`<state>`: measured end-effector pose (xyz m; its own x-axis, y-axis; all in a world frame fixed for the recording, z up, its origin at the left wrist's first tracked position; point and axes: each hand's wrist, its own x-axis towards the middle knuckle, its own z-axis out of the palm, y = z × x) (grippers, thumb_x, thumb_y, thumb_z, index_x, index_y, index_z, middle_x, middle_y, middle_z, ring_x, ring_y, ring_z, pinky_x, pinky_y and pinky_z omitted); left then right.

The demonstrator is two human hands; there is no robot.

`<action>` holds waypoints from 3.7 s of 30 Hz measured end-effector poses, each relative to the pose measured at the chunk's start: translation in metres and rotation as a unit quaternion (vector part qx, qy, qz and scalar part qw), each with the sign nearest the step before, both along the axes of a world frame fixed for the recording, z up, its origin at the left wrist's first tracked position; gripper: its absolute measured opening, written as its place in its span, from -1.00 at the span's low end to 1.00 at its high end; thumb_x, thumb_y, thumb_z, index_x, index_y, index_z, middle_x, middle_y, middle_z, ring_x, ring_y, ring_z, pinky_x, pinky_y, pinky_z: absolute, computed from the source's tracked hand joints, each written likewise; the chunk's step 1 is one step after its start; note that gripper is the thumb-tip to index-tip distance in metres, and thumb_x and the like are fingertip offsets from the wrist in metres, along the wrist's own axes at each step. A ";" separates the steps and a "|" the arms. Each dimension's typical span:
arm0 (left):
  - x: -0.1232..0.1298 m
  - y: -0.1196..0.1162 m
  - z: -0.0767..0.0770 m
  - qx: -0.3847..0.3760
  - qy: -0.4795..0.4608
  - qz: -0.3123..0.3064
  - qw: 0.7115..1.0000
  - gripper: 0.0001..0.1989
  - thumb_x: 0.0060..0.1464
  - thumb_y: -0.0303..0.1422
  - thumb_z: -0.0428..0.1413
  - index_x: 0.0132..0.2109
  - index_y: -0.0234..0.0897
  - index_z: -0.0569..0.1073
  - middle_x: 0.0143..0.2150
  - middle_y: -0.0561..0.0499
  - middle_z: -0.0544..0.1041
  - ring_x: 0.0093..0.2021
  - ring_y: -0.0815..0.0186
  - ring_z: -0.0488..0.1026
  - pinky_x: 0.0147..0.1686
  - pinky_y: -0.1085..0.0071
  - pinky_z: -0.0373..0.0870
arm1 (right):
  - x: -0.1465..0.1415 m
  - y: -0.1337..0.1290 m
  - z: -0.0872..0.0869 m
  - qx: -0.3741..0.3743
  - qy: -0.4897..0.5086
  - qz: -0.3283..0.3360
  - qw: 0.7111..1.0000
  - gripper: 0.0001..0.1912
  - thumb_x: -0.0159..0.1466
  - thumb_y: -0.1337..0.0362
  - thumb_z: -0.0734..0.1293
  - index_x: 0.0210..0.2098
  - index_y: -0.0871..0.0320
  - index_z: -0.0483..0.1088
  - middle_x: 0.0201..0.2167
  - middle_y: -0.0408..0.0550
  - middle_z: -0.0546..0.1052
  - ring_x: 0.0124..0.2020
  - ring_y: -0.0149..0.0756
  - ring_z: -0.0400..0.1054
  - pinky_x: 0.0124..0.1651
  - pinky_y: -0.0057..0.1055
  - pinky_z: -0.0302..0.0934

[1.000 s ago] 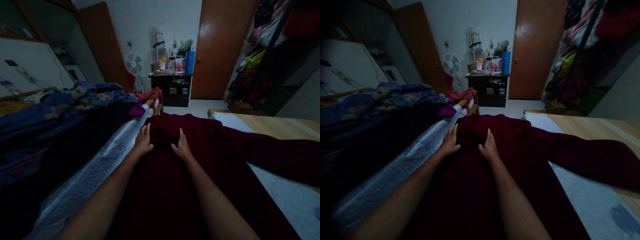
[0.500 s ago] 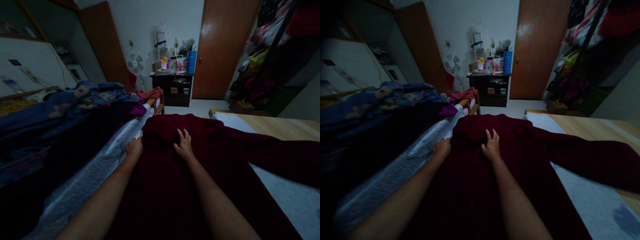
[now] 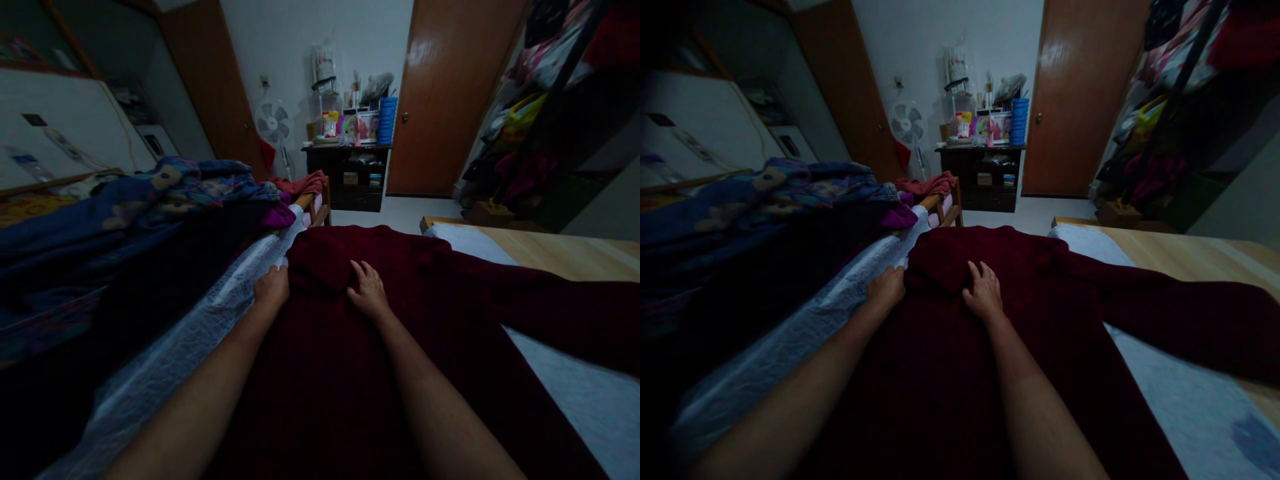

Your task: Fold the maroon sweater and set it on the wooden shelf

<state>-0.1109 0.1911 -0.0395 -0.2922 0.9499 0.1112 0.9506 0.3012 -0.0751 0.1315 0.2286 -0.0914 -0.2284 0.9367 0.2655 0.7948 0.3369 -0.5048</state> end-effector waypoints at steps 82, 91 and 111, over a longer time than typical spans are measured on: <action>0.143 -0.080 -0.050 -0.013 -0.151 -0.298 0.943 -0.36 0.21 -0.02 -0.15 0.35 -0.17 0.07 0.42 -0.04 0.00 0.39 0.10 -0.09 0.31 0.08 -0.10 | 0.067 -0.076 0.006 -0.120 -0.199 -0.161 0.959 -0.32 0.35 -0.08 0.00 0.36 0.11 -0.04 0.39 0.11 -0.09 0.39 -0.09 -0.29 0.32 -0.13 -0.34; 0.140 -0.088 -0.054 0.005 -0.142 -0.304 0.942 -0.28 0.15 0.09 -0.12 0.36 -0.09 0.04 0.42 -0.07 -0.01 0.39 -0.01 -0.14 0.29 -0.02 -0.14 | 0.091 -0.020 0.007 -0.128 -0.200 -0.190 0.953 -0.33 0.36 -0.05 -0.01 0.34 0.18 -0.01 0.39 0.12 -0.06 0.38 -0.11 -0.22 0.32 -0.19 -0.35; 0.141 -0.095 -0.046 0.013 -0.126 -0.297 0.947 -0.36 0.17 -0.01 -0.10 0.32 -0.17 0.16 0.38 -0.11 0.10 0.37 0.03 -0.02 0.28 0.03 -0.08 | 0.095 -0.158 0.014 -0.086 -0.198 -0.190 0.958 -0.36 0.36 0.02 0.04 0.31 0.24 0.07 0.35 0.11 0.05 0.37 -0.09 -0.16 0.32 -0.20 -0.29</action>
<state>0.0301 0.0959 -0.0854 0.2713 0.9530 0.1347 0.9397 -0.2926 0.1770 0.2268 0.0708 -0.0775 0.0864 0.9943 0.0632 0.9842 -0.0753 -0.1600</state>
